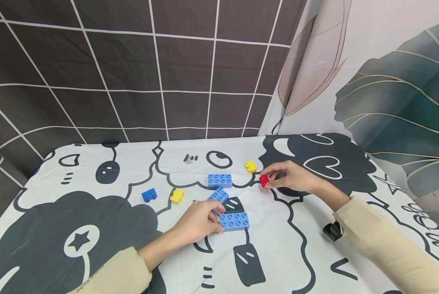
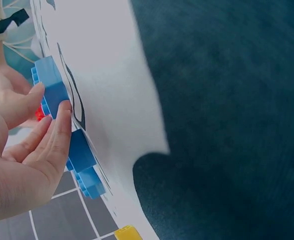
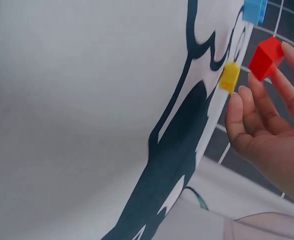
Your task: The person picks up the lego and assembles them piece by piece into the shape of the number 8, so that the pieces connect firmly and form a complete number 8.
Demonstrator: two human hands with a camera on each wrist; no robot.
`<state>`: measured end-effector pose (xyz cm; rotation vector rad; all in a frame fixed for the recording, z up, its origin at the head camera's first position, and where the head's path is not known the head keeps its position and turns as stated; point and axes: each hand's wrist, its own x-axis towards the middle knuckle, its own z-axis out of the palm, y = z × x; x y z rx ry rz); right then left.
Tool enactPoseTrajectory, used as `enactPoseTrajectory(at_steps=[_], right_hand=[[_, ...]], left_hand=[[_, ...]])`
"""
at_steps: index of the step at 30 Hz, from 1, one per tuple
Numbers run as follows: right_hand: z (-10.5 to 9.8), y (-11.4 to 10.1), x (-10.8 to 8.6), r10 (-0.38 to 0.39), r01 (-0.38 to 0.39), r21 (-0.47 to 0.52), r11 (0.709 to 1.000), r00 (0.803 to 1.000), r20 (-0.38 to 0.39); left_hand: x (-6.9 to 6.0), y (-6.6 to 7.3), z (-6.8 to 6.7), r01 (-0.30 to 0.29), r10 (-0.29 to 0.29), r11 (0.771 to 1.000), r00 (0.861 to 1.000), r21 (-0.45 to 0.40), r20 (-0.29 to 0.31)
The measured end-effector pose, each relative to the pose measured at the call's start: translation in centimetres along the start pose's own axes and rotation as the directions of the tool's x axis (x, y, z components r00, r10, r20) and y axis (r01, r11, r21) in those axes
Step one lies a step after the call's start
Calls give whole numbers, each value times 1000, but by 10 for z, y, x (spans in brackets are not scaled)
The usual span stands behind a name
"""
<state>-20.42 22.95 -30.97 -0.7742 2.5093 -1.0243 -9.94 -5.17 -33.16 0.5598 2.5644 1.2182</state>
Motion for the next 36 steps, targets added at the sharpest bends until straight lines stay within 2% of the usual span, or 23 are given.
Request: enactPoseTrajectory(at_steps=[16,25,36], right_hand=[[24,-20,-10,-95,79,112,991,984,153],[37,-25,-16,-111,87,145,986,979,169],[50,-29,-21,-237,212,163,964,959,152]], left_hand=[[0,0,0,4,-4,1000,1000,4,1],[0,0,0,5,-5,1000,1000,0,4],[1,0,0,6,-6,1000,1000,-9,7]])
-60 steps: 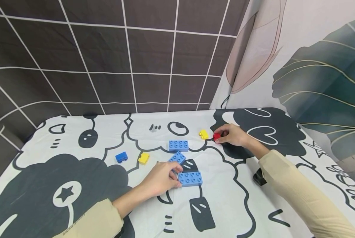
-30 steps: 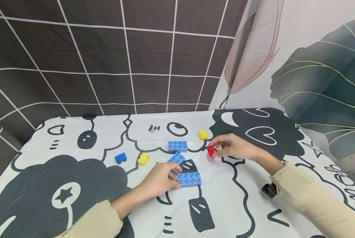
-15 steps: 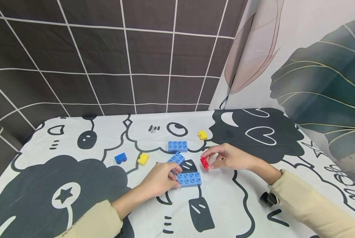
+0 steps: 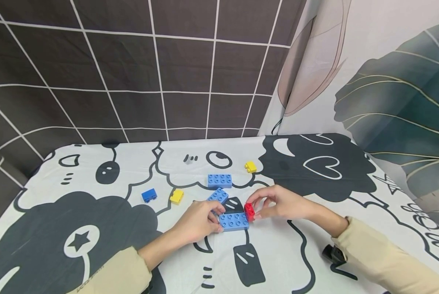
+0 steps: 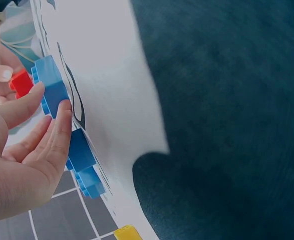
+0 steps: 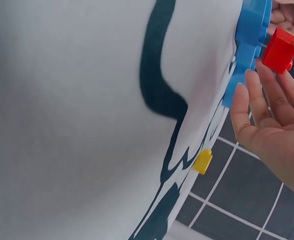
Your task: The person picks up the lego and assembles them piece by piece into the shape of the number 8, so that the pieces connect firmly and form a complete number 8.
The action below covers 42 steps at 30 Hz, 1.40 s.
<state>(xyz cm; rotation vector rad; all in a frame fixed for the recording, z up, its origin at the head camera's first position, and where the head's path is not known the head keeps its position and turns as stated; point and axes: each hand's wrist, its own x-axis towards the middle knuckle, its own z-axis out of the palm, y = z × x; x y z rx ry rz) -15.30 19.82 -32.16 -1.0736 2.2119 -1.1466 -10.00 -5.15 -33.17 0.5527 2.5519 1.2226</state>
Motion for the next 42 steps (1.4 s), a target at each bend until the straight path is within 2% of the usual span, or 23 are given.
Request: enactPoseTrajectory(at_steps=[6,20,42], right_hand=[[8,-7,-1,-7,7,-17,1000,1000,-25],[14,-11,-1,0,-11,-169,985,998,-64],[17,-8,2,-53,46,-119,992,997,-55]], left_hand=[[0,0,0,0,0,1000,1000,3,0],[0,1,-1,0,0,1000,1000,2,0],[0,0,0,-8,8,1000,1000,3,2]])
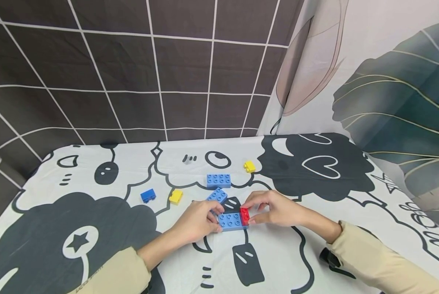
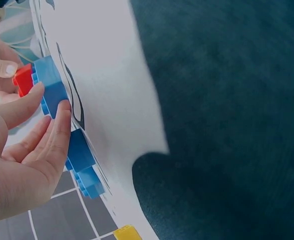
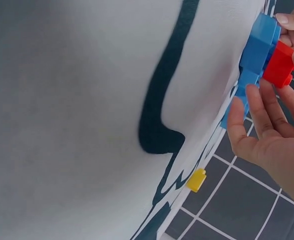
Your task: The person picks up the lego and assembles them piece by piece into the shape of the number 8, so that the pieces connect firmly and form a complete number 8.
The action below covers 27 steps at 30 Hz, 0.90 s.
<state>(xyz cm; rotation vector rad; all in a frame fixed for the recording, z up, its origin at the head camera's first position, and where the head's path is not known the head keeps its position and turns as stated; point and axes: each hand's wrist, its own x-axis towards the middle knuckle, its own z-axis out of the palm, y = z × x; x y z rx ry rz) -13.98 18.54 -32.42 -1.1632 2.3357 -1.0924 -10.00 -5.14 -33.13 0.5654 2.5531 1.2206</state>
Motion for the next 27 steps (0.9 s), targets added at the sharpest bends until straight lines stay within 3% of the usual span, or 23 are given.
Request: enactPoseTrajectory(at_steps=[27], right_hand=[[2,0,2,-6,6,-44,999,1000,2]], left_hand=[[0,0,0,2,-2,1000,1000,2,-1]])
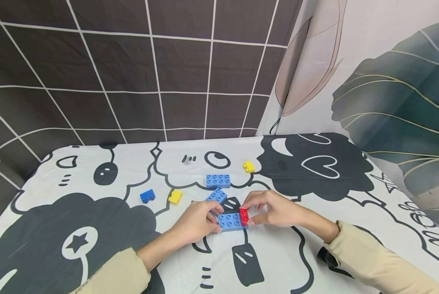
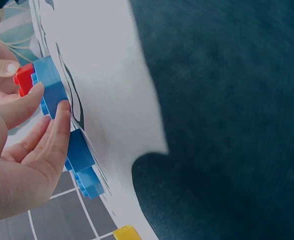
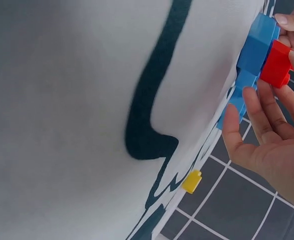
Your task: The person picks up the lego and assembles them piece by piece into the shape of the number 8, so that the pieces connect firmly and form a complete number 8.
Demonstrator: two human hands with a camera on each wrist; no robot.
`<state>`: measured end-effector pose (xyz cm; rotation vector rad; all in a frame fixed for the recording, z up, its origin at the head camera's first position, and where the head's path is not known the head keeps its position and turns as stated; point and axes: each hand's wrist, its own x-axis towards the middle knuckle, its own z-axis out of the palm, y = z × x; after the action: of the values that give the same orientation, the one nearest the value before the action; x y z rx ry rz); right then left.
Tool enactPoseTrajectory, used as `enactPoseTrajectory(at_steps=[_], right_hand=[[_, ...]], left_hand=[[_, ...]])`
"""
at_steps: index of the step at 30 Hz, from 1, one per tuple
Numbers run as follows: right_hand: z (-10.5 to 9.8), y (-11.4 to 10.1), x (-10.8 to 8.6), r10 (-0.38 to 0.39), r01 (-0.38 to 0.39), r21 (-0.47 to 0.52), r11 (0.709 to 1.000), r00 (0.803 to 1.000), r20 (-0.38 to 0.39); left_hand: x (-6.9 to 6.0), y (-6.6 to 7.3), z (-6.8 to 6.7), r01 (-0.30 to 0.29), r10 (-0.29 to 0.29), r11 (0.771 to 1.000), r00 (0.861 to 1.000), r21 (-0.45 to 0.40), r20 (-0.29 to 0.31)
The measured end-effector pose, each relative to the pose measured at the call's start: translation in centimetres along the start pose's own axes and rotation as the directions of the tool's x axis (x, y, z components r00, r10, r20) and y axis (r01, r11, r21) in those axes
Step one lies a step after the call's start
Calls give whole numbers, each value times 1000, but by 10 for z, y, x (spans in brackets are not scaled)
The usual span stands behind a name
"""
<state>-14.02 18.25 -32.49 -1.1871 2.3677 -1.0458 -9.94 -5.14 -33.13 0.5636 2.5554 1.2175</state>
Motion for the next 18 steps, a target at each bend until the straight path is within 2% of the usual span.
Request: enactPoseTrajectory(at_steps=[9,18], right_hand=[[-2,-1,2,3,-2,-24,1000,1000,21],[0,-3,1,22,-22,-26,999,1000,5]], left_hand=[[0,0,0,-2,2,1000,1000,-3,3],[0,1,-1,6,-6,1000,1000,-6,6]])
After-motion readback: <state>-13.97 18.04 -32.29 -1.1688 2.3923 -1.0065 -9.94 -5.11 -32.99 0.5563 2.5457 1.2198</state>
